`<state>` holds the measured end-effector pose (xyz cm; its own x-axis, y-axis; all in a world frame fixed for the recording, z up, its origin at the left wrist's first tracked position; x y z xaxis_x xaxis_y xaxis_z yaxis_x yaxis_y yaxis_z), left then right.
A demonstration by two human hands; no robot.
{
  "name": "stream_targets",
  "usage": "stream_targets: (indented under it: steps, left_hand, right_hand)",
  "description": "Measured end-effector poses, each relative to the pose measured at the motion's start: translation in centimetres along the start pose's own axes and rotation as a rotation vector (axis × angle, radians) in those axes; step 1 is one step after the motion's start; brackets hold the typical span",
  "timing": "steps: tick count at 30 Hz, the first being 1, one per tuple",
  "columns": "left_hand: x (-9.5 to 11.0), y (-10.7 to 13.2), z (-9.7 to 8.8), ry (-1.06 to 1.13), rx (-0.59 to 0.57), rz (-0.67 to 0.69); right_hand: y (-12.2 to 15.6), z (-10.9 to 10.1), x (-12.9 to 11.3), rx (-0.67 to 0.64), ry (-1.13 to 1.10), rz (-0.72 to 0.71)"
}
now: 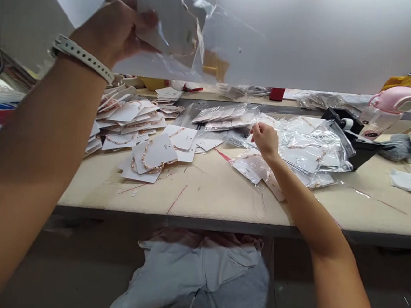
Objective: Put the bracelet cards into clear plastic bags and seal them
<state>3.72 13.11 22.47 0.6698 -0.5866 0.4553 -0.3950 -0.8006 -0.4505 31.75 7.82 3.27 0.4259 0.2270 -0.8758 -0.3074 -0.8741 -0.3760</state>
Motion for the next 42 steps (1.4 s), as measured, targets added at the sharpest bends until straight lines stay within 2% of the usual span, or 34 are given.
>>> stream_targets:
  steps: [3,5,11,13,16,20,22,23,26,27,29,30,32,34,36,38,40,42]
  left_hand:
    - [-0.9,-0.4,-0.3,0.138,-0.033,0.020]
    - [-1.6,-0.5,-0.7,0.157,-0.038,0.019]
    - [-1.7,0.4,-0.9,0.032,-0.145,0.078]
    - [-1.5,0.6,-0.9,0.005,-0.143,0.084]
    - [-1.0,0.4,-1.2,-0.020,-0.069,0.068]
    - [0.6,0.7,-0.6,-0.239,0.113,0.041]
    - [2.1,2.4,0.7,-0.414,0.170,0.062]
    - [2.9,3.7,1.9,-0.498,0.155,0.094]
    - [5.2,9.5,6.8,-0.660,-0.045,0.230]
    - [5.8,11.7,8.6,-0.711,-0.122,0.282]
    - [6.9,16.6,12.5,-0.957,-0.315,0.559]
    - [7.3,18.9,14.0,-0.983,-0.359,0.680]
    - [7.7,22.4,16.0,-0.988,-0.363,0.799]
    - [7.7,24.4,16.9,-0.948,-0.339,0.824]
    - [7.4,24.8,17.0,-0.857,-0.346,0.771]
    - [6.7,23.7,16.5,-0.758,-0.407,0.664]
    - [5.2,21.3,15.9,-0.733,-0.481,0.517]
    - [2.8,18.3,15.1,-0.823,-0.494,0.344]
  right_hand:
    - [-0.1,0.3,0.0,-0.064,-0.093,0.028]
    - [-0.1,0.6,-0.1,-0.107,-0.168,0.057]
    - [0.5,1.4,-0.7,-0.291,-0.429,0.171]
    - [0.9,1.7,-0.8,-0.349,-0.529,0.219]
    - [1.0,1.8,-0.7,-0.351,-0.566,0.242]
    - [-0.1,0.6,-0.5,-0.202,-0.588,0.221]
    - [-0.8,-0.4,-0.4,-0.099,-0.586,0.209]
    - [-1.0,-0.9,-0.2,-0.050,-0.573,0.215]
    - [-1.3,-1.6,0.4,0.027,-0.488,0.287]
    - [-1.3,-1.5,0.6,0.024,-0.455,0.312]
    - [-1.1,-1.2,0.8,-0.009,-0.401,0.337]
    - [-0.9,-0.9,0.8,-0.038,-0.379,0.345]
    - [-0.5,-0.2,0.6,-0.122,-0.335,0.363]
    - [0.1,0.5,0.2,-0.217,-0.274,0.386]
    - [0.6,1.0,-0.3,-0.285,-0.210,0.394]
    - [1.0,1.1,-0.8,-0.310,-0.154,0.377]
    - [1.3,1.2,-1.4,-0.319,-0.074,0.302]
    - [1.6,1.5,-2.0,-0.362,0.063,0.199]
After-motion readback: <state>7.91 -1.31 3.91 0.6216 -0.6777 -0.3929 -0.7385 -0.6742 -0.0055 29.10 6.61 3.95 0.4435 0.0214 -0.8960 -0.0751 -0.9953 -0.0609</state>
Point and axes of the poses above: each hand's wrist, its own y-axis away from the middle knuckle, its own z-axis out of the palm, x = y × z, the point moved 5 cm from there along -y, towards the middle knuckle, and after that the axes turned 12 degrees about -y, right-handed, at the moved point
